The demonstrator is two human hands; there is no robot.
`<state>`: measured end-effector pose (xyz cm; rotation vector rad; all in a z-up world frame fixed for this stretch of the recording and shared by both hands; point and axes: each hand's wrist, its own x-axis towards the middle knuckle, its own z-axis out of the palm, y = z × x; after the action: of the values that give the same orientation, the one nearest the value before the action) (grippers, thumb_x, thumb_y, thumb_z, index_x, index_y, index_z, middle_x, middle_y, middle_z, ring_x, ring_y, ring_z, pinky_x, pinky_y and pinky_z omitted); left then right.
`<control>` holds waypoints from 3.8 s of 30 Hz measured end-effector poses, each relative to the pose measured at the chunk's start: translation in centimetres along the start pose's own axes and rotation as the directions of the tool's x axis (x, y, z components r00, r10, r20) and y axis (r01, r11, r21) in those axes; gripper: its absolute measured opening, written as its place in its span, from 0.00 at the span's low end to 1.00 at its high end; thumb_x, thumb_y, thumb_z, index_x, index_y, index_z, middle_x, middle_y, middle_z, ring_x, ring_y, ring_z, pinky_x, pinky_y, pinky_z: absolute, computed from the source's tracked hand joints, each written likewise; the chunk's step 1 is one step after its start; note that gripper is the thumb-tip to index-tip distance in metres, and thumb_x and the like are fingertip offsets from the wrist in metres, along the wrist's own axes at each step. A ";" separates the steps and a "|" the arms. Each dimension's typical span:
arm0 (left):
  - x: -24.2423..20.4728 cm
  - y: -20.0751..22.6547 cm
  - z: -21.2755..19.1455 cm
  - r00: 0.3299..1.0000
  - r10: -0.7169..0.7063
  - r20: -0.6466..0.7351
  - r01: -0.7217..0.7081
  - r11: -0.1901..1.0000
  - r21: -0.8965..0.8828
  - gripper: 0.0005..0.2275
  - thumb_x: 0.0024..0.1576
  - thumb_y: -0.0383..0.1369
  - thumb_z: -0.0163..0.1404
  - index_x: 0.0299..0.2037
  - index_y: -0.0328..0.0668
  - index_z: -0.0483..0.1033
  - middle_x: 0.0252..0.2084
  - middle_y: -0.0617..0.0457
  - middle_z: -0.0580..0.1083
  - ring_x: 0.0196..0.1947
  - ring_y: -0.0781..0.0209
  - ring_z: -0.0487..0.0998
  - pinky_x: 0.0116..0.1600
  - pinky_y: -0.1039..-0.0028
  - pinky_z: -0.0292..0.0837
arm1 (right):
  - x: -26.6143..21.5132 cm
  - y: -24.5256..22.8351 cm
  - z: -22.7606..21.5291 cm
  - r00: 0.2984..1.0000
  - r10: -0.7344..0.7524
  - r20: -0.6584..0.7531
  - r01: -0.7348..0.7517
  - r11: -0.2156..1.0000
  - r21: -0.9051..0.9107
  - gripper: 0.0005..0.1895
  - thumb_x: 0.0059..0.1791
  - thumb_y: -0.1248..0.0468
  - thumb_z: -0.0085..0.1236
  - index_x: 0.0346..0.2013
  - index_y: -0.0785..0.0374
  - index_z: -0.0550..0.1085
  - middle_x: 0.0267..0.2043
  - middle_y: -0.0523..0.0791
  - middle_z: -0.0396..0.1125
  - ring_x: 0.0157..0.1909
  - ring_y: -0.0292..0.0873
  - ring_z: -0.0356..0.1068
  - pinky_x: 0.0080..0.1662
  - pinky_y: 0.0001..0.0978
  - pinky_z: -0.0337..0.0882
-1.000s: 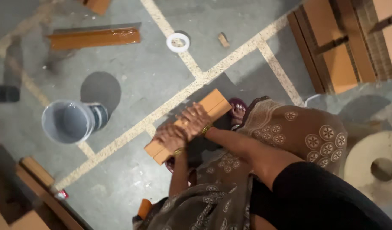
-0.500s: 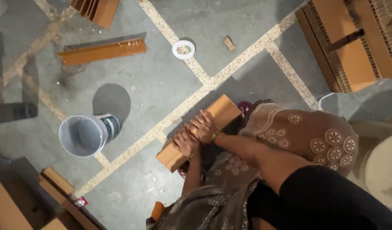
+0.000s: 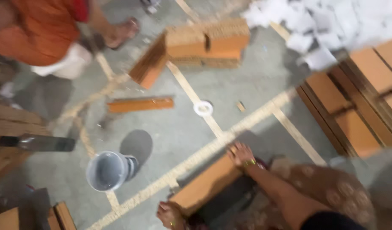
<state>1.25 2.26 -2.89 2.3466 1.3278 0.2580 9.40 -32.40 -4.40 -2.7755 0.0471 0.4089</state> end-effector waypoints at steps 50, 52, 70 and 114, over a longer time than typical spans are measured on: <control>0.0 -1.6 -4.5 0.975 0.222 -0.005 -0.218 0.962 0.164 0.20 0.62 0.49 0.36 0.40 0.49 0.81 0.39 0.42 0.73 0.44 0.42 0.72 0.51 0.48 0.62 | -3.0 -5.7 -3.6 0.979 -0.066 0.193 0.125 0.943 -0.309 0.29 0.52 0.42 0.36 0.66 0.45 0.66 0.63 0.46 0.64 0.64 0.52 0.62 0.62 0.54 0.63; 0.1 -1.6 -4.5 0.999 0.039 0.012 -0.040 0.998 0.057 0.21 0.62 0.49 0.37 0.39 0.48 0.81 0.37 0.42 0.74 0.42 0.41 0.73 0.50 0.49 0.63 | -3.0 -3.6 -4.8 0.981 0.120 0.152 -0.084 0.971 -0.225 0.29 0.54 0.41 0.30 0.65 0.42 0.66 0.64 0.45 0.64 0.65 0.50 0.63 0.65 0.52 0.63; -0.4 -1.0 -3.4 0.974 -0.214 0.073 0.217 0.976 -0.028 0.25 0.64 0.51 0.36 0.36 0.44 0.85 0.32 0.40 0.80 0.36 0.37 0.82 0.46 0.51 0.77 | -1.8 -3.3 -3.7 0.996 0.086 -0.020 -0.088 0.984 -0.157 0.24 0.55 0.44 0.35 0.56 0.47 0.74 0.61 0.44 0.65 0.64 0.49 0.63 0.66 0.49 0.59; 0.9 -4.0 -1.3 0.937 -0.001 0.351 -0.063 0.983 0.170 0.22 0.62 0.49 0.34 0.55 0.51 0.76 0.59 0.47 0.74 0.55 0.44 0.77 0.57 0.52 0.72 | -1.2 -0.8 -1.9 0.992 0.118 -0.034 -0.115 0.991 0.072 0.29 0.55 0.45 0.29 0.62 0.50 0.71 0.62 0.49 0.66 0.60 0.56 0.66 0.64 0.51 0.62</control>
<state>-1.77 5.19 -3.58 2.4154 1.1791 -0.2726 8.87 -32.27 -2.04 -2.7195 0.2295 0.3759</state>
